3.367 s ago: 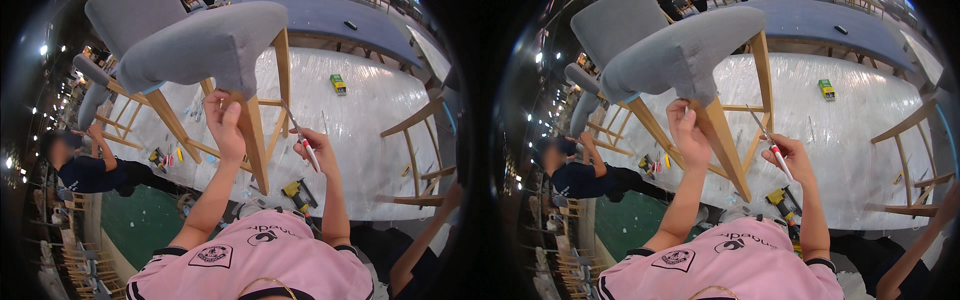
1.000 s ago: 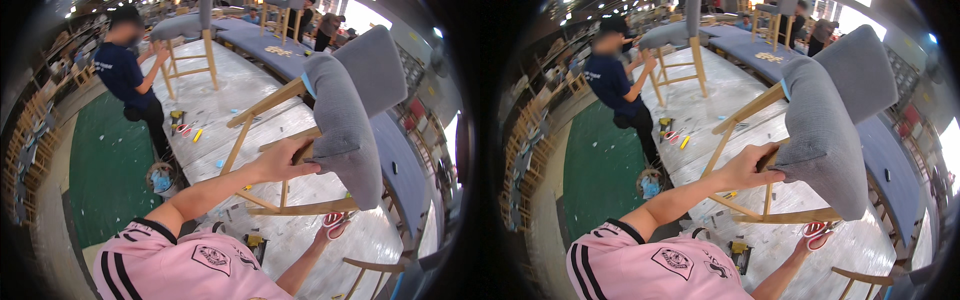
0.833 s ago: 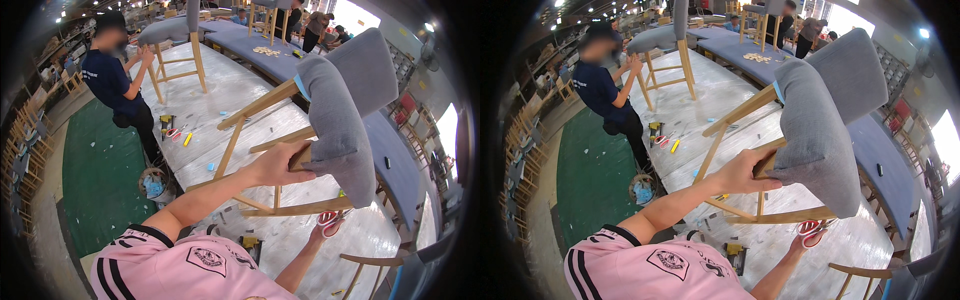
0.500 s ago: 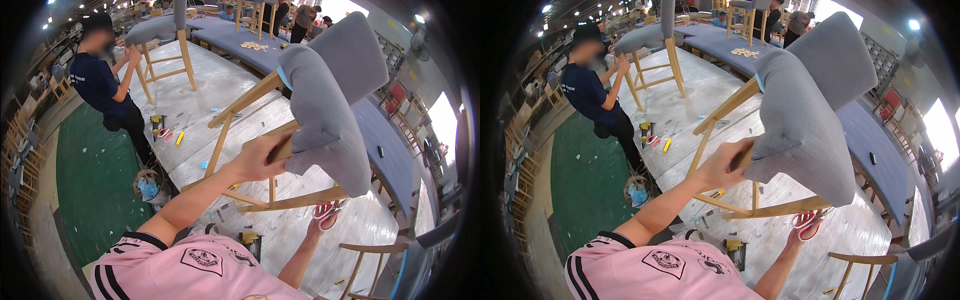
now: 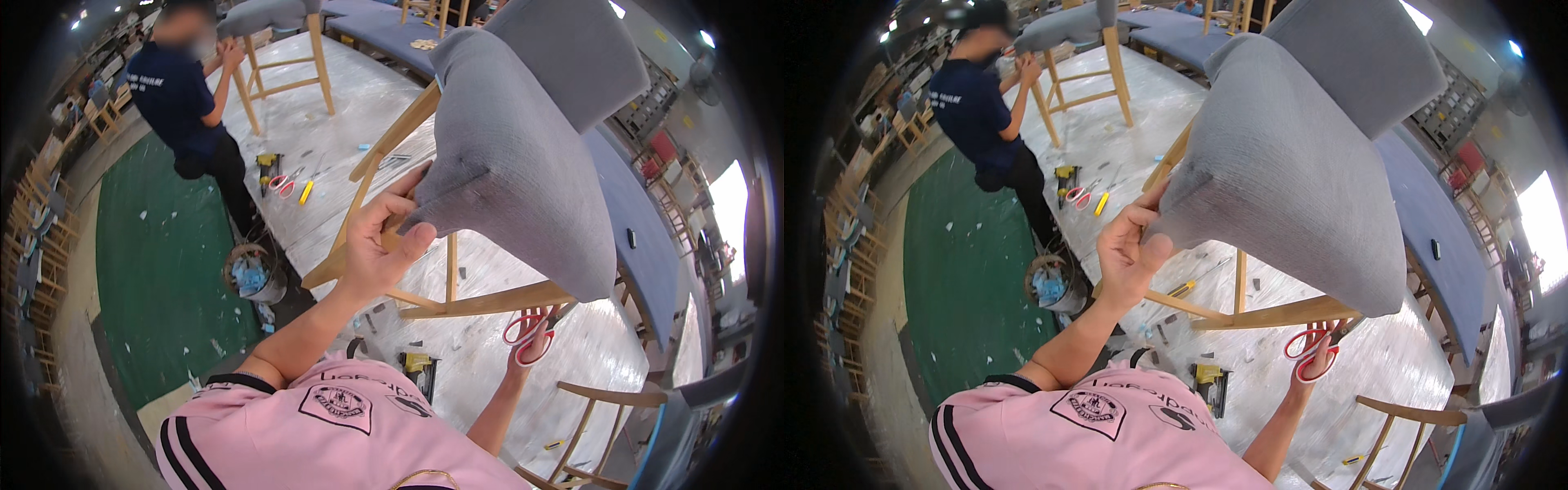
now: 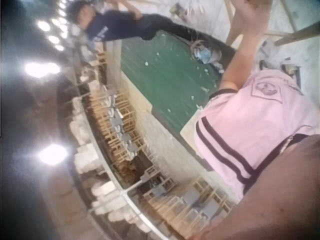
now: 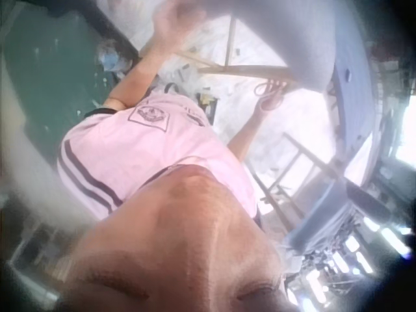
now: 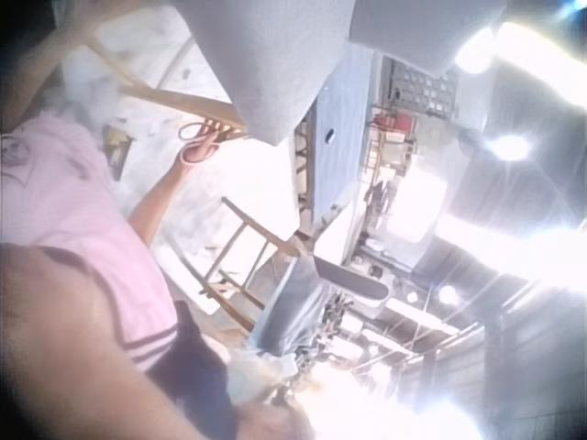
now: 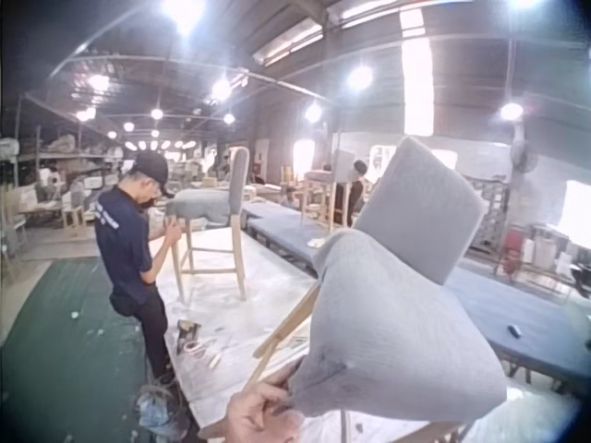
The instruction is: The person upholsters a wooden chair by fitting gray fabric over the seat and backrest, trimming excess material with scissors, and securing the fabric using a staple gun. The person repeatedly adjusts and smooths the fabric to ensure a tight fit.
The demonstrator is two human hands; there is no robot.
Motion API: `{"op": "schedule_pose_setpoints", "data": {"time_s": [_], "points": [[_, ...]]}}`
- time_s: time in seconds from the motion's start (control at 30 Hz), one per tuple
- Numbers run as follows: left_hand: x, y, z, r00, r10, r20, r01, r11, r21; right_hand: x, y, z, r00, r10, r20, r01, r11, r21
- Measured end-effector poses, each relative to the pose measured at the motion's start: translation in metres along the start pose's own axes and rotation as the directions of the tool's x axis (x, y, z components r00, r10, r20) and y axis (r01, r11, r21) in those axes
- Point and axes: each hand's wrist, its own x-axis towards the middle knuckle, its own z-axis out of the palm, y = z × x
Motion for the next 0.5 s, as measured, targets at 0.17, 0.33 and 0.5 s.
{"op": "schedule_pose_setpoints", "data": {"time_s": [0.17,0.33,0.5], "points": [[0.000,0.020,-0.026,1.000,0.005,-0.007,-0.003,0.962,0.273,-0.001,0.005,-0.011,0.998,-0.011,0.060,0.009,0.999,0.034],[-0.008,0.019,-0.056,0.997,-0.068,0.044,0.051,0.950,0.309,0.014,-0.065,-0.011,0.803,-0.576,-0.150,0.528,0.806,-0.268],[-0.010,0.022,-0.059,0.988,-0.150,0.043,0.139,0.971,0.196,0.018,-0.160,0.052,0.833,-0.325,0.448,0.551,0.571,-0.609]]}}
